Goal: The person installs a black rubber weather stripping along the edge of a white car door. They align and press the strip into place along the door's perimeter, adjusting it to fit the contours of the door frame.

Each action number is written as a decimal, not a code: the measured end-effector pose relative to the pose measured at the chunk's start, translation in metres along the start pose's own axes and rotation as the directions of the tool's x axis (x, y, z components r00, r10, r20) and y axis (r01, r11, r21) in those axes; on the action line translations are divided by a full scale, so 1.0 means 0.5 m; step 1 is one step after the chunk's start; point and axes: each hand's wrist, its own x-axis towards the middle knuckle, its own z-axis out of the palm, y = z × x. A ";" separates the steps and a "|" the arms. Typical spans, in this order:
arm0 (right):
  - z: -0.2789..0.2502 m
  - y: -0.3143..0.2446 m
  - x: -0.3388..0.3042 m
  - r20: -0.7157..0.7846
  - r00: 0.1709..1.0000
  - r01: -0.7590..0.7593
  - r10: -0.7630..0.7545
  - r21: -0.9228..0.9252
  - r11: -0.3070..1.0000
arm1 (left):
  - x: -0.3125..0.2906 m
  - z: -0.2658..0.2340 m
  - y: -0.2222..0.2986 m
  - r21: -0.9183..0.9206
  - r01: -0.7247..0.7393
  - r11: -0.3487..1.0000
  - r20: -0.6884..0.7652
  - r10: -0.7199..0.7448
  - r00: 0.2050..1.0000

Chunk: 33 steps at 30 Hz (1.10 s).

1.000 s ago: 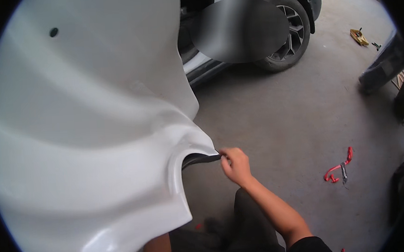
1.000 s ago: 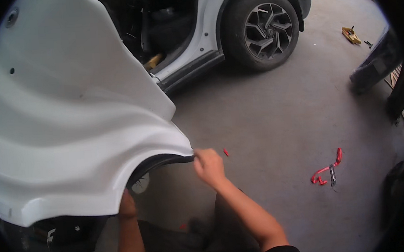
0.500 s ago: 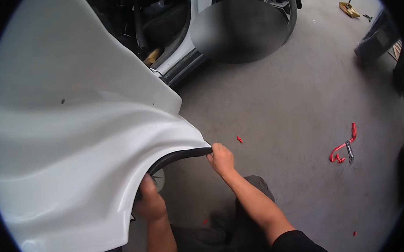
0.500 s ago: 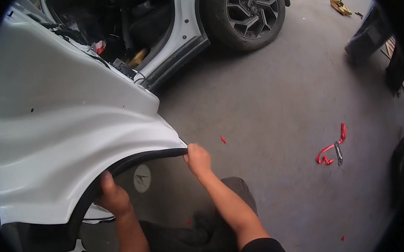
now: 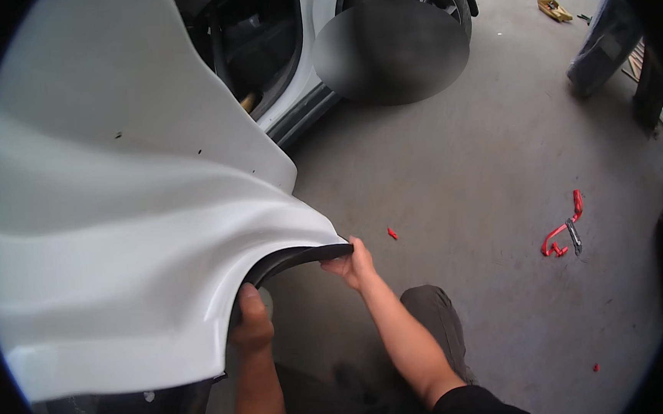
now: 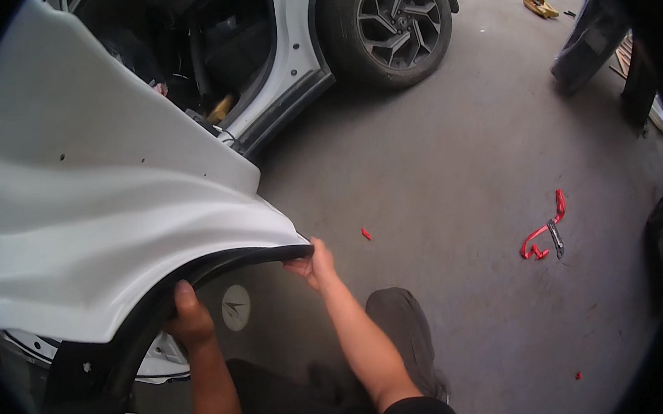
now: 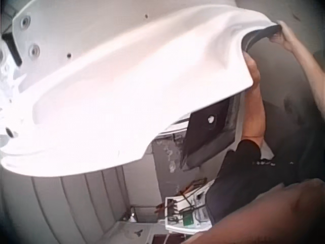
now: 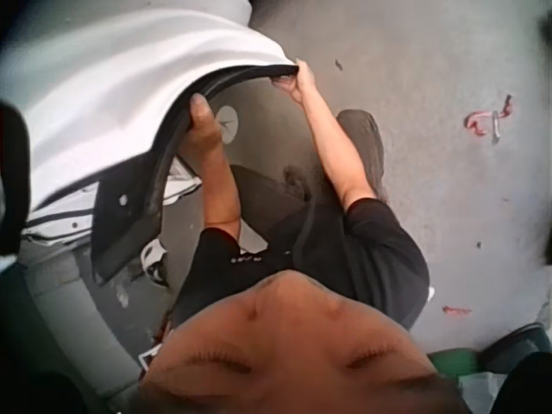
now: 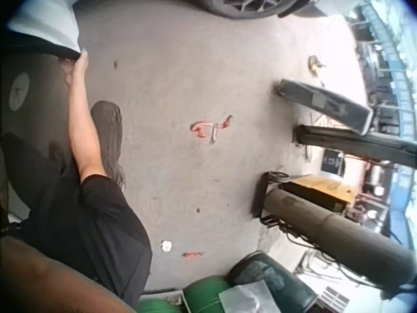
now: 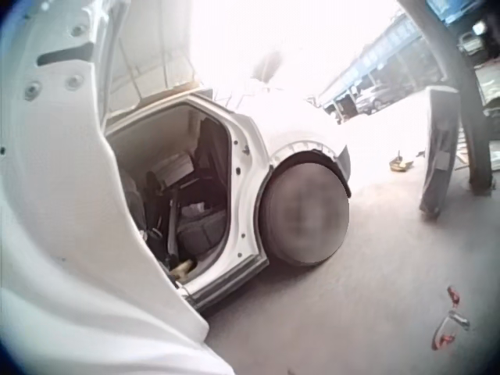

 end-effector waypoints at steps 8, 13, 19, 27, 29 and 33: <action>0.027 0.061 0.034 -0.184 0.942 0.318 -0.281 0.224 0.921 | 0.020 0.007 0.011 -0.054 -0.055 0.997 0.061 0.059 0.996; 0.031 0.081 0.047 -0.228 0.909 0.399 -0.348 0.239 0.885 | 0.025 0.000 0.012 -0.151 -0.025 0.988 0.069 0.036 0.997; 0.021 0.060 0.039 -0.188 0.926 0.364 -0.326 0.226 0.903 | 0.031 0.058 0.077 0.128 0.053 0.990 -0.063 -0.046 0.997; 0.021 -0.030 -0.106 0.396 0.348 0.549 -0.850 -0.821 -0.158 | -0.004 0.003 0.027 -0.052 0.042 0.998 -0.088 -0.047 0.995; 0.124 -0.065 -0.206 0.651 0.374 0.758 -0.660 -0.625 -0.187 | -0.023 -0.018 0.004 0.068 -0.018 0.998 -0.054 0.022 0.998; 0.244 -0.123 -0.271 0.911 0.295 0.825 -0.288 -0.395 -0.404 | -0.034 -0.012 0.015 0.138 -0.039 0.990 0.010 0.038 0.999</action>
